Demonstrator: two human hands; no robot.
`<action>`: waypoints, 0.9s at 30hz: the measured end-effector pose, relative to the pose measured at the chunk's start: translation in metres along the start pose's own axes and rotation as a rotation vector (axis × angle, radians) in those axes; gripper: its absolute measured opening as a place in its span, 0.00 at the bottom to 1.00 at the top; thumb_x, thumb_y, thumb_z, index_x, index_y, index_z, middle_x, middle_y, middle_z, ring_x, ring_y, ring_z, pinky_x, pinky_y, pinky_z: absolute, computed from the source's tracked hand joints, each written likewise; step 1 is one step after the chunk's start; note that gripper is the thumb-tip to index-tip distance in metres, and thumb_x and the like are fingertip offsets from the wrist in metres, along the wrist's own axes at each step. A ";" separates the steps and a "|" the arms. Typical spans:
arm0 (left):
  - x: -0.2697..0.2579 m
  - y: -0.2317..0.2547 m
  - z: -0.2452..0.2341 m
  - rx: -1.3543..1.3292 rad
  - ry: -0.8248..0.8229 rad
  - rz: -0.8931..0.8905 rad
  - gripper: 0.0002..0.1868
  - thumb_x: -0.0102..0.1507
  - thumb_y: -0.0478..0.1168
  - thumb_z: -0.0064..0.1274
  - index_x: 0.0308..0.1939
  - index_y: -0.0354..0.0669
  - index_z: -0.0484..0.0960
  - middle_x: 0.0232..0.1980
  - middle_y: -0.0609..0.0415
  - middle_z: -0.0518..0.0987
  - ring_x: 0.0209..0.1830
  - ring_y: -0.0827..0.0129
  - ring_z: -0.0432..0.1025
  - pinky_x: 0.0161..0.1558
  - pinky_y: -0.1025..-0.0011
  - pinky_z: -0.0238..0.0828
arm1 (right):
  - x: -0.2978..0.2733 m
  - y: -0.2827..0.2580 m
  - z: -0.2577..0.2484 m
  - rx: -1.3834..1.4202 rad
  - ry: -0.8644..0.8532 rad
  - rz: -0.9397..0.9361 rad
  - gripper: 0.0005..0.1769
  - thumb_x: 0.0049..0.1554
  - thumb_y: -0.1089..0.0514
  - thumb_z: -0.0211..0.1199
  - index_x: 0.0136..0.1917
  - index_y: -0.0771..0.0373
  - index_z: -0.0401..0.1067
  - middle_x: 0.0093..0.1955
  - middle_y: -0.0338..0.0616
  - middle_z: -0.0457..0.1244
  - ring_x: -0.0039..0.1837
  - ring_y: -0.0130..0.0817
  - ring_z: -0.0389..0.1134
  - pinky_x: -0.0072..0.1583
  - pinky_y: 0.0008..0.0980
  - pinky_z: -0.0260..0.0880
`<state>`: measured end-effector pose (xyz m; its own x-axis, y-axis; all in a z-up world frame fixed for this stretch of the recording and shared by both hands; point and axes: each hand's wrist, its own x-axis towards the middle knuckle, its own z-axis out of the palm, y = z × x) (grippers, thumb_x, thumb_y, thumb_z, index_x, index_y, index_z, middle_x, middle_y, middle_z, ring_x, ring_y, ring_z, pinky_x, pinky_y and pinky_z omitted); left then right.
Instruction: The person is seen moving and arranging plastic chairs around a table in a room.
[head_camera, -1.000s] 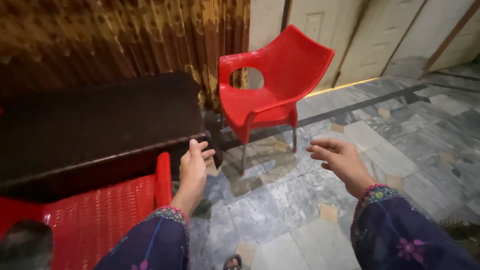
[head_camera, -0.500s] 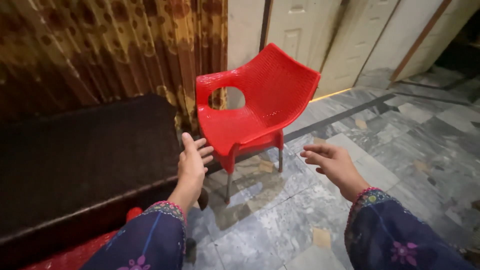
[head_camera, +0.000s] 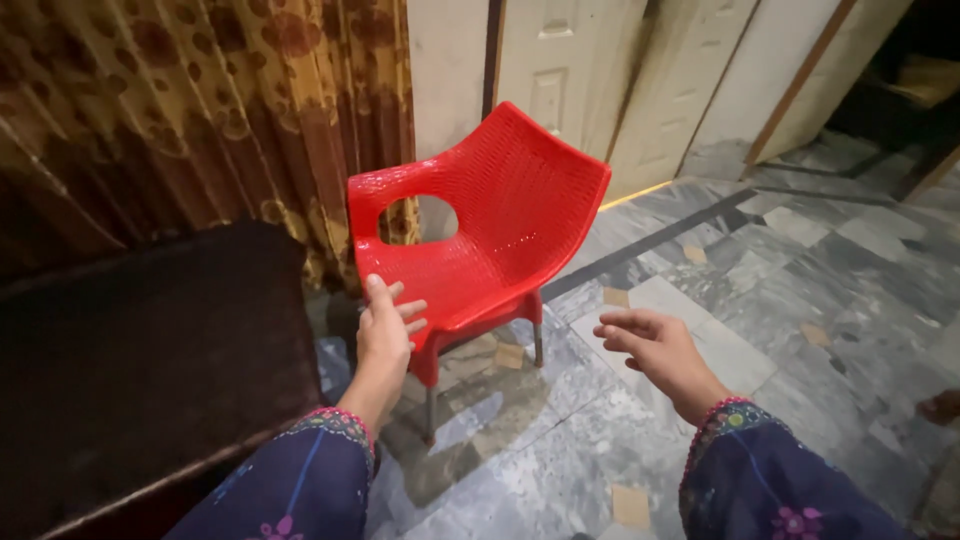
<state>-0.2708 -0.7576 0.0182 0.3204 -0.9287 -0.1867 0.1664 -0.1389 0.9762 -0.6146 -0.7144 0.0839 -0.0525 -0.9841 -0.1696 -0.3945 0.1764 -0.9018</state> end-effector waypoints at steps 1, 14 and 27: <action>0.006 0.005 0.008 -0.001 0.003 0.003 0.46 0.65 0.73 0.18 0.73 0.47 0.67 0.58 0.45 0.84 0.53 0.55 0.80 0.51 0.58 0.71 | 0.010 0.000 -0.004 0.000 -0.003 -0.004 0.21 0.59 0.51 0.60 0.64 0.57 0.75 0.60 0.36 0.73 0.61 0.28 0.72 0.58 0.33 0.67; 0.108 0.010 0.186 -0.077 0.017 -0.023 0.52 0.61 0.77 0.18 0.77 0.49 0.62 0.61 0.44 0.82 0.58 0.52 0.78 0.57 0.49 0.66 | 0.187 0.002 -0.094 -0.076 -0.148 -0.165 0.20 0.57 0.53 0.64 0.61 0.60 0.78 0.56 0.37 0.74 0.54 0.25 0.71 0.53 0.29 0.67; 0.161 0.039 0.305 -0.026 -0.064 -0.011 0.59 0.56 0.82 0.20 0.79 0.46 0.54 0.70 0.42 0.75 0.67 0.49 0.72 0.66 0.45 0.59 | 0.333 0.026 -0.170 0.005 -0.209 -0.254 0.20 0.58 0.58 0.64 0.63 0.67 0.75 0.58 0.46 0.74 0.60 0.30 0.73 0.62 0.31 0.70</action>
<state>-0.4973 -1.0179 0.0601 0.2583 -0.9473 -0.1895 0.1945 -0.1412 0.9707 -0.7980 -1.0412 0.0716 0.2365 -0.9715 -0.0160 -0.3660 -0.0738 -0.9277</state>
